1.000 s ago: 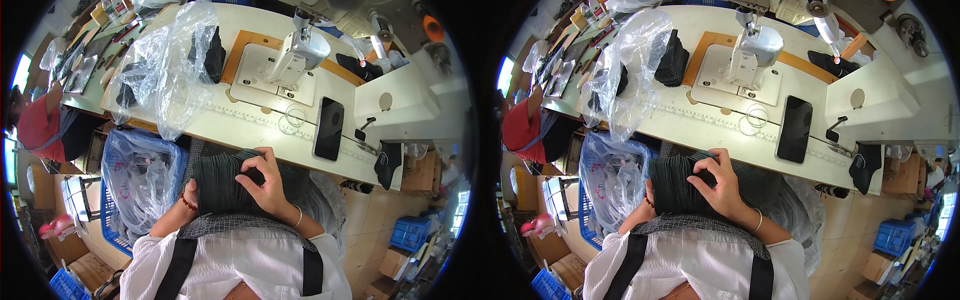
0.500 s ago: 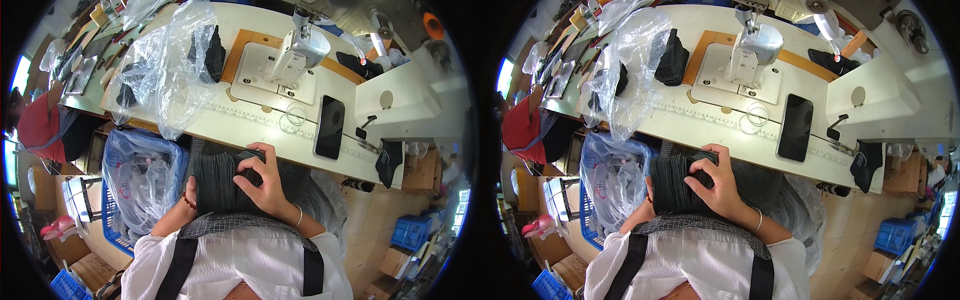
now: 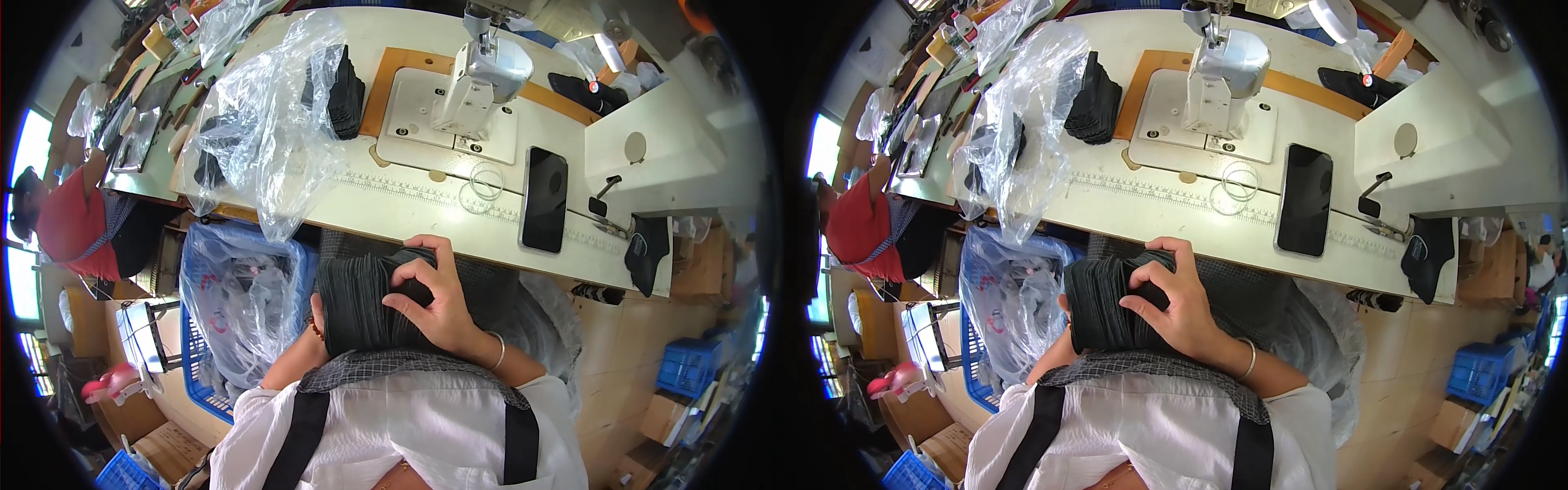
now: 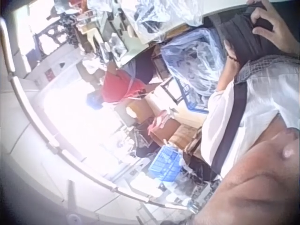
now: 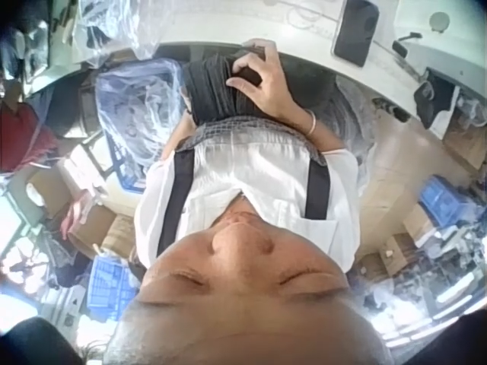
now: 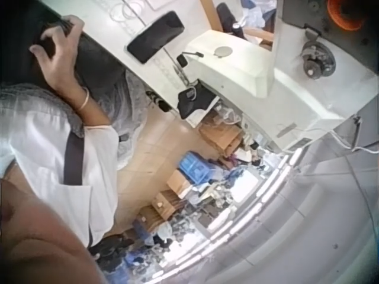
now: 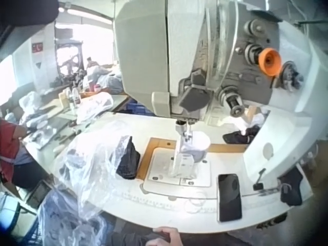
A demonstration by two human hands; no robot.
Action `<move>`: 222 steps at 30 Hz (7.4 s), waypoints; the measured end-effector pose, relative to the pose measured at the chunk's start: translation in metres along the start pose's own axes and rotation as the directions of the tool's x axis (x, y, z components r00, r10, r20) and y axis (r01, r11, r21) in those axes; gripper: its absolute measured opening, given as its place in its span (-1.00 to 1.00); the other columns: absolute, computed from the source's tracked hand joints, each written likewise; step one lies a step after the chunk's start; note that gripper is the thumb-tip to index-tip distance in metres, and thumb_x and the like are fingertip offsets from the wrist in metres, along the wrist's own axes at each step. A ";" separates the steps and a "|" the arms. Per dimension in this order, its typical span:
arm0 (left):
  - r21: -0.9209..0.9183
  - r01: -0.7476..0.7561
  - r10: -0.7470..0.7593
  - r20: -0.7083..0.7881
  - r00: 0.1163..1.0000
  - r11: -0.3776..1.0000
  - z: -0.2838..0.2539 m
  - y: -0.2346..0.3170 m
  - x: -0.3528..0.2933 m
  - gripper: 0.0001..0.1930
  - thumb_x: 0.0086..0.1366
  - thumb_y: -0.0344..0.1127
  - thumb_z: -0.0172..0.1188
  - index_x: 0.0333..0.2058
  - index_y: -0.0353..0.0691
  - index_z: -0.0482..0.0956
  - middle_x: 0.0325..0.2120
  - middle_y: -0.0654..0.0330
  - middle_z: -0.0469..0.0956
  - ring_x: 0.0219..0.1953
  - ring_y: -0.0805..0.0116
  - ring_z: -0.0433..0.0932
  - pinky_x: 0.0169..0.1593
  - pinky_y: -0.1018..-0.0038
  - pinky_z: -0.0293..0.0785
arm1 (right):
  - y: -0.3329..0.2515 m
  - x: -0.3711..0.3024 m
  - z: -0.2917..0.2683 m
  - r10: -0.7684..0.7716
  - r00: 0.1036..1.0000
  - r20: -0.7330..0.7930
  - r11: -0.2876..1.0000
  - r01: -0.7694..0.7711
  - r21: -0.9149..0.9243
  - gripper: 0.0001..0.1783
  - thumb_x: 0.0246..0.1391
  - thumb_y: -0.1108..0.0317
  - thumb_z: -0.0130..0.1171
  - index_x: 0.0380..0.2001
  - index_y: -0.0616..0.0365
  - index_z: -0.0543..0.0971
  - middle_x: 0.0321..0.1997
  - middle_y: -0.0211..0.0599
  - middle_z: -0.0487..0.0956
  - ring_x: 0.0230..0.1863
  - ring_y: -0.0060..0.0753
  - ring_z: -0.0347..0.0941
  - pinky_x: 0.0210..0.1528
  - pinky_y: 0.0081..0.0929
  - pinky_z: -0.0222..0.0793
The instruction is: The person is stacking and organizing black shoe components at a factory workstation.
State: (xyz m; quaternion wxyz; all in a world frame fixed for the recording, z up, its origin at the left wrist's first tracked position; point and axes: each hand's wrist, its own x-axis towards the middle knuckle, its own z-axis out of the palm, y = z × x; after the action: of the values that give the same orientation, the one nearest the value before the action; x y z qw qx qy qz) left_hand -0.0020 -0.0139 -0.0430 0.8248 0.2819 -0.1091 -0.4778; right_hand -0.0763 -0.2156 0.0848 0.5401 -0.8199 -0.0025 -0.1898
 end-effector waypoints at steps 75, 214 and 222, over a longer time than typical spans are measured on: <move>0.119 0.009 -0.014 0.034 0.999 0.993 -0.007 0.007 -0.001 0.19 -0.12 0.57 0.23 0.32 -0.21 0.17 0.24 0.09 0.30 0.26 0.24 0.34 0.32 0.24 0.28 | 0.000 -0.001 0.002 0.057 0.998 -0.015 0.997 -0.058 -0.059 -0.74 -0.08 0.43 0.27 -0.25 0.02 0.53 0.09 -0.10 0.32 0.06 -0.07 0.29 0.05 -0.19 0.16; -0.185 0.214 -0.167 0.240 0.956 0.959 0.030 0.025 -0.001 -0.57 0.48 -0.33 -0.15 0.27 -0.26 0.27 0.18 0.14 0.42 0.17 0.41 0.45 0.23 0.47 0.41 | 0.003 0.000 -0.008 0.048 0.998 0.038 0.999 -0.047 -0.016 -0.75 -0.11 0.51 0.30 -0.30 0.16 0.51 0.09 -0.11 0.32 0.13 -0.12 0.31 0.19 -0.29 0.22; -0.071 0.161 -0.142 0.220 0.965 0.984 0.017 0.015 0.000 -0.62 0.47 -0.34 -0.09 0.22 -0.27 0.33 0.14 0.17 0.44 0.13 0.45 0.46 0.19 0.50 0.43 | 0.004 0.003 -0.003 0.073 0.997 0.013 0.997 -0.073 -0.005 -0.76 -0.11 0.52 0.27 -0.31 0.17 0.50 0.07 -0.11 0.32 0.09 -0.12 0.33 0.15 -0.32 0.26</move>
State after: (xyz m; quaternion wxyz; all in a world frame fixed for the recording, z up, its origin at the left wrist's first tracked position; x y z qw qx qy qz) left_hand 0.0014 -0.0143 -0.0204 0.7810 0.1998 -0.1542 -0.5713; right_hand -0.0736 -0.2201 0.0834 0.5448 -0.8220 0.0244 -0.1643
